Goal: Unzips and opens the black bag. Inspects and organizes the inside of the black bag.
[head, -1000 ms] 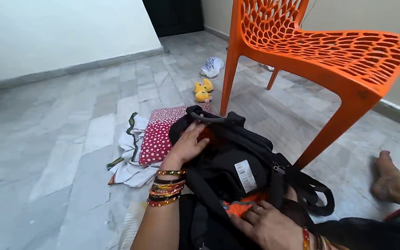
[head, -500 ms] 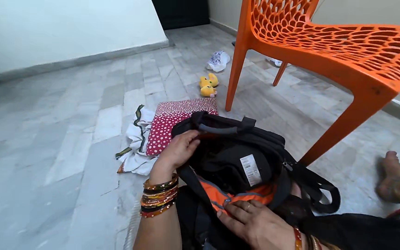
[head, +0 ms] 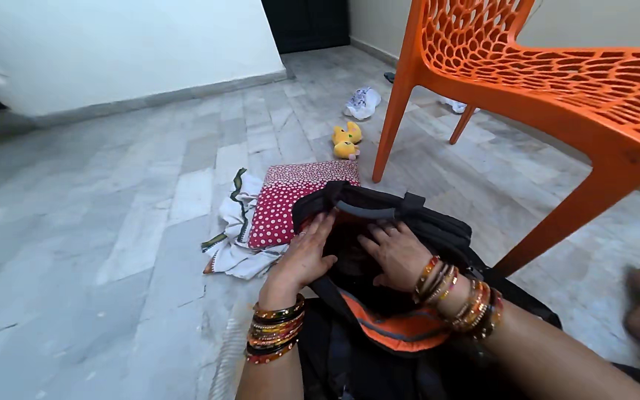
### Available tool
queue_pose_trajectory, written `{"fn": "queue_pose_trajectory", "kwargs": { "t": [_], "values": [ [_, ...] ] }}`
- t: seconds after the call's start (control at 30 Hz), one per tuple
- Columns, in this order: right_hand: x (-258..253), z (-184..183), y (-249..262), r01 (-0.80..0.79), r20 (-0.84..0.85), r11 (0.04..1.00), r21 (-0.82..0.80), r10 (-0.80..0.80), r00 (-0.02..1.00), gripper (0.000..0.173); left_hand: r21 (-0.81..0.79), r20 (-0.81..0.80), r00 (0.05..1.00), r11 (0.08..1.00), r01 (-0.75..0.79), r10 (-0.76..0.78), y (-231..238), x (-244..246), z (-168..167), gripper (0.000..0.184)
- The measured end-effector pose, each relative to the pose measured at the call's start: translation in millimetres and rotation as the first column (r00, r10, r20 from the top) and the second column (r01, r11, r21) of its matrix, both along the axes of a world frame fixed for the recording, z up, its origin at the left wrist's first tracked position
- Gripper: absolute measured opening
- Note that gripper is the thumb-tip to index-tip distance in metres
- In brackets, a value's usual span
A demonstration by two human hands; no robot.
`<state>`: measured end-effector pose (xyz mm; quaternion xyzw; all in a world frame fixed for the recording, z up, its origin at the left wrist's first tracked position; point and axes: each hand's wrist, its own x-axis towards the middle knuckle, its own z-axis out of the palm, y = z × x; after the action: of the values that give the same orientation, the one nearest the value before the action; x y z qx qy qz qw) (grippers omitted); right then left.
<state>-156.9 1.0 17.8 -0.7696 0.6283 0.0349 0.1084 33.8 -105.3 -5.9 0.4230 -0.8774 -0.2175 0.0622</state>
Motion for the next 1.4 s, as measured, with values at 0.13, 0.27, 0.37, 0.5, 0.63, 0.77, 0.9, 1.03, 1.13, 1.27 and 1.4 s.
{"fn": "queue_pose_trajectory", "kwargs": {
  "t": [0.13,0.27,0.37,0.5,0.63,0.77,0.9,1.03,1.13,1.27,1.4],
  "values": [
    [4.5,-4.6,39.0,-0.142,0.101,0.989,0.037,0.138,0.985,0.033,-0.022,-0.022,1.0,1.0,0.001,-0.002,-8.2,-4.0,-6.9,0.088],
    [-1.2,-25.4,91.5,-0.269,0.06,0.934,-0.236,0.29,0.955,0.017,-0.039,0.026,1.0,0.999,0.004,-0.003,-11.8,-12.8,-4.6,0.082],
    [-0.6,-33.3,106.7,-0.318,-0.003,0.882,-0.349,0.338,0.941,0.013,-0.044,0.041,0.999,0.999,0.001,0.0,-10.2,-15.4,-5.2,0.081],
    [4.7,-35.3,111.7,-0.341,-0.02,0.862,-0.375,0.36,0.933,0.011,-0.04,0.037,0.999,0.999,0.003,-0.002,-8.3,-13.2,-3.6,0.08],
    [8.3,-40.7,121.3,-0.333,-0.05,0.849,-0.411,0.344,0.938,0.014,-0.055,0.047,0.999,0.998,0.006,-0.003,-3.7,-15.5,-3.8,0.075],
    [7.7,-38.7,123.0,-0.305,-0.022,0.871,-0.384,0.322,0.947,0.011,-0.228,0.012,1.0,0.973,0.029,-0.026,11.5,-32.5,-6.7,0.046],
    [-2.6,-8.3,107.6,-0.243,0.226,0.96,-0.14,0.27,0.936,0.037,-0.381,-0.035,0.998,0.923,-0.06,0.051,20.2,-57.6,-13.8,0.032],
    [-20.1,26.3,65.0,0.058,0.414,0.988,0.143,-0.113,0.903,0.033,-0.281,0.182,0.965,0.95,-0.134,0.19,36.2,-79.7,-9.5,0.05],
    [-34.2,29.9,28.6,0.344,0.338,0.905,0.251,-0.415,0.845,0.035,-0.163,0.361,0.919,0.981,-0.108,0.161,49.9,-84.7,-3.6,0.067],
    [-46.6,22.8,9.4,0.503,0.326,0.85,0.155,-0.525,0.786,0.046,-0.151,0.349,0.937,0.988,0.026,0.029,76.3,-76.2,-11.8,0.079],
    [-62.6,19.3,12.8,0.516,0.433,0.849,0.116,-0.511,0.743,0.046,-0.181,0.174,0.954,0.945,0.273,-0.242,94.1,-58.8,-27.4,0.068]
  ]
}}
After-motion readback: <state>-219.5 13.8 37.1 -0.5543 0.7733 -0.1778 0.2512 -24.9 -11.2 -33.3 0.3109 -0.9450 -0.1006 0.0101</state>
